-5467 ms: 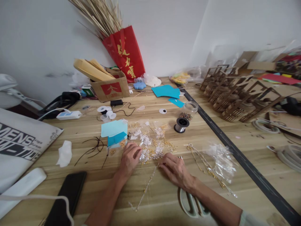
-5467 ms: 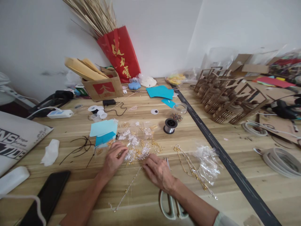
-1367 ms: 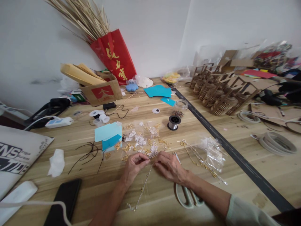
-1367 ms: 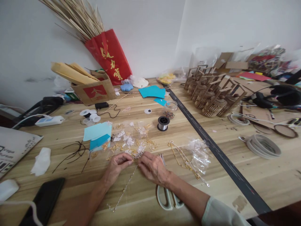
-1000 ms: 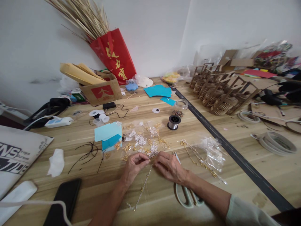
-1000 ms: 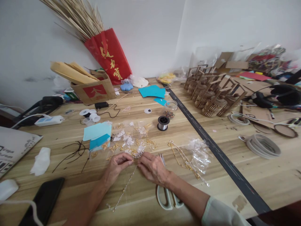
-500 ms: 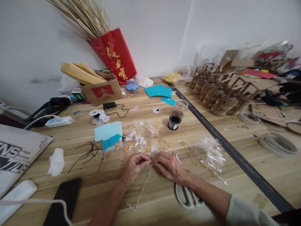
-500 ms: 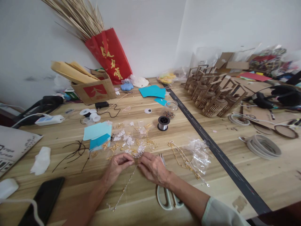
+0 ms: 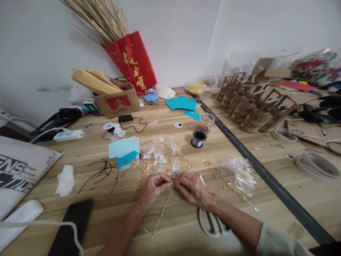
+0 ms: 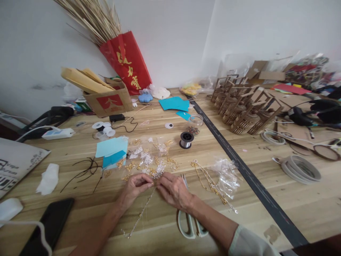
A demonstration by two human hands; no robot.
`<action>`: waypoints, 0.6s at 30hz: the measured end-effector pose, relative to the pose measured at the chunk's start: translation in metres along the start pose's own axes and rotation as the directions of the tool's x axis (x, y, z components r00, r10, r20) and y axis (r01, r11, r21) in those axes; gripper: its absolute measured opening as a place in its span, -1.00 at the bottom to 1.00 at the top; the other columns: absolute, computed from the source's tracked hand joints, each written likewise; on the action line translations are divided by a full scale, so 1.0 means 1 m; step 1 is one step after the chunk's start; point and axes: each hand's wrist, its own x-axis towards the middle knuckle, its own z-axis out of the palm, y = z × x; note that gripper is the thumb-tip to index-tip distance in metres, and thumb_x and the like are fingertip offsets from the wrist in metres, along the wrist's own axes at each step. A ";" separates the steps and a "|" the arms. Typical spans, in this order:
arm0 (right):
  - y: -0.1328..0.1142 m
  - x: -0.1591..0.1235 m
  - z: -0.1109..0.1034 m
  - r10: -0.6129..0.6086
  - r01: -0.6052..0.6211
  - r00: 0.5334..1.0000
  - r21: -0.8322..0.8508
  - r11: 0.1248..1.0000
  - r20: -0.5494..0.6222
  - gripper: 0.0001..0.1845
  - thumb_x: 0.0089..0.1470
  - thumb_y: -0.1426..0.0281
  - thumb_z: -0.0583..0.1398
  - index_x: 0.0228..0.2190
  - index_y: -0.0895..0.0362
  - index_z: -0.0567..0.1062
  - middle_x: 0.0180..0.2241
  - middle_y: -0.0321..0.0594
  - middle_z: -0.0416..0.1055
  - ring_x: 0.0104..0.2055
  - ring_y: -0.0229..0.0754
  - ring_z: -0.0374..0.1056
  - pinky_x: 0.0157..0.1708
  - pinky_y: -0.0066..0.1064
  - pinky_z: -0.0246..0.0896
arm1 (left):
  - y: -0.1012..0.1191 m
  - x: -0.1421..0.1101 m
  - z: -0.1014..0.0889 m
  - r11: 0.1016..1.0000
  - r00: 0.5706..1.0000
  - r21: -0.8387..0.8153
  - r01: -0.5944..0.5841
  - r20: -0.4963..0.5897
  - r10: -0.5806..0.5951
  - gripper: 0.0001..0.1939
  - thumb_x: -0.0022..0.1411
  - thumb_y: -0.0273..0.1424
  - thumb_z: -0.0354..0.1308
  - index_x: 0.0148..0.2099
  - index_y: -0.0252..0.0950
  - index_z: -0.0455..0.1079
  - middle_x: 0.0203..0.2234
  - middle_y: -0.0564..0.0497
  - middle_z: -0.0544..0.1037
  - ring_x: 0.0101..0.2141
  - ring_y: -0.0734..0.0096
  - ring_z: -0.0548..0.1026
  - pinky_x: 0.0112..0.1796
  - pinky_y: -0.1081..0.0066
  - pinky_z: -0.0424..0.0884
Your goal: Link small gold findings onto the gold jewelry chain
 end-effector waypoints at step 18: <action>0.002 -0.001 0.002 -0.024 0.024 1.000 0.016 1.000 -0.007 -0.87 0.22 0.47 0.06 -0.30 0.11 0.41 -0.37 -0.19 0.41 -0.38 -0.23 0.34 -0.40 -0.44 0.22 | -0.002 0.000 0.001 1.000 0.999 -0.021 -0.009 0.037 0.010 -0.80 -0.10 -0.34 0.37 -0.47 -0.37 0.47 -0.54 0.00 0.54 -0.47 0.44 0.44 -0.37 0.46 0.34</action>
